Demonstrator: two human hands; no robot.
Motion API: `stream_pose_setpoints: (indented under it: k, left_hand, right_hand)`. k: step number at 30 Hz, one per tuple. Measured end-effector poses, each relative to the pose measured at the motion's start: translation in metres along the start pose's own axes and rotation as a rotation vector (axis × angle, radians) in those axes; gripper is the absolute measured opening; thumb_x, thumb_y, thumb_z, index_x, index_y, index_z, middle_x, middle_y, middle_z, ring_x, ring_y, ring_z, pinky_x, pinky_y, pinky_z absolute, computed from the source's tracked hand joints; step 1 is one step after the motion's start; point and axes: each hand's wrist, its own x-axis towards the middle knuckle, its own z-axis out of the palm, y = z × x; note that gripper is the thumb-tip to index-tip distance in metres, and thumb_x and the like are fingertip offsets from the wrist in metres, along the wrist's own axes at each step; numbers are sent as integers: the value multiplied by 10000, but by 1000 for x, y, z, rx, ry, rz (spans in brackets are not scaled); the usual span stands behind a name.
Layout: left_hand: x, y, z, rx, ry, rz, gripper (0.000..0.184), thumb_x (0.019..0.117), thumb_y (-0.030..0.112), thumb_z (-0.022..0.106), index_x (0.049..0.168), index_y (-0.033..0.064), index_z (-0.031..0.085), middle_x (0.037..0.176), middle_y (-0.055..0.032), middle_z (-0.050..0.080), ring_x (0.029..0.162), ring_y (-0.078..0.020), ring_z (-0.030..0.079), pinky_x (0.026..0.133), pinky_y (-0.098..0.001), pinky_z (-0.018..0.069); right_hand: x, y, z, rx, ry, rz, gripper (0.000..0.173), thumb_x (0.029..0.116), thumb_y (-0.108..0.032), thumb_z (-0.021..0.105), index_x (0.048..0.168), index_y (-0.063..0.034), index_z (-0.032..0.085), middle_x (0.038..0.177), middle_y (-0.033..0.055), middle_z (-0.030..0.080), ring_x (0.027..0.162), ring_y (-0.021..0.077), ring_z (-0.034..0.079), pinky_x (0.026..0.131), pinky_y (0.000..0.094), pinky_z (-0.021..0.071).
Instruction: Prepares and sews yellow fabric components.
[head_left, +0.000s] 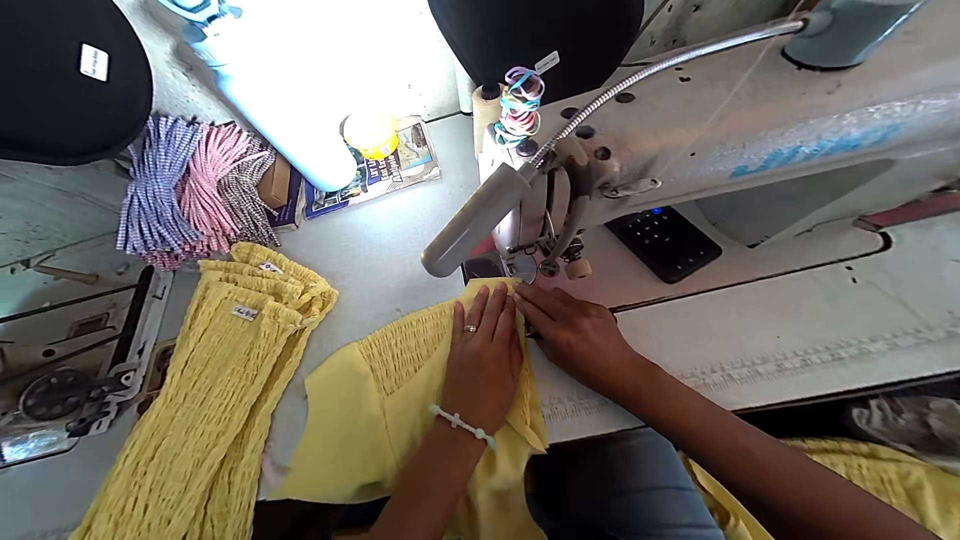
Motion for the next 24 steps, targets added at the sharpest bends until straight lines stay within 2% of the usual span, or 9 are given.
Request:
stream_pose_setpoints:
  k: [4, 10, 19, 24]
  left_hand:
    - [1, -4, 0, -80, 32, 4, 388, 1026, 162, 456, 1320, 30, 674, 1450, -112, 607, 1380, -358, 535, 1145, -633, 350]
    - [2, -2, 0, -28, 26, -2, 399, 1027, 189, 465, 1343, 41, 660, 1450, -114, 607, 1366, -363, 549, 1128, -639, 369]
    - [0, -2, 4, -35, 70, 12, 380, 1010, 129, 457, 1290, 18, 690, 1427, -128, 622, 1351, -375, 561, 1122, -637, 378]
    - [0, -2, 5, -10, 68, 13, 386, 1009, 138, 458, 1300, 26, 685, 1434, -120, 618, 1355, -367, 558, 1118, -631, 385]
  right_hand:
    - [2, 3, -5, 66, -35, -8, 246, 845, 14, 667, 1077, 22, 750, 1191, 157, 736, 877, 309, 749, 613, 385, 594]
    - [2, 8, -7, 147, -62, 14, 285, 849, 22, 661, 1122, 13, 745, 1217, 154, 729, 957, 319, 751, 664, 418, 610]
    - [0, 5, 0, 79, -8, 11, 276, 848, 40, 645, 1099, 3, 755, 1194, 136, 740, 882, 304, 746, 618, 381, 592]
    - [0, 6, -3, 104, -32, 21, 288, 846, 46, 647, 1109, -4, 755, 1208, 131, 737, 918, 300, 751, 641, 388, 601]
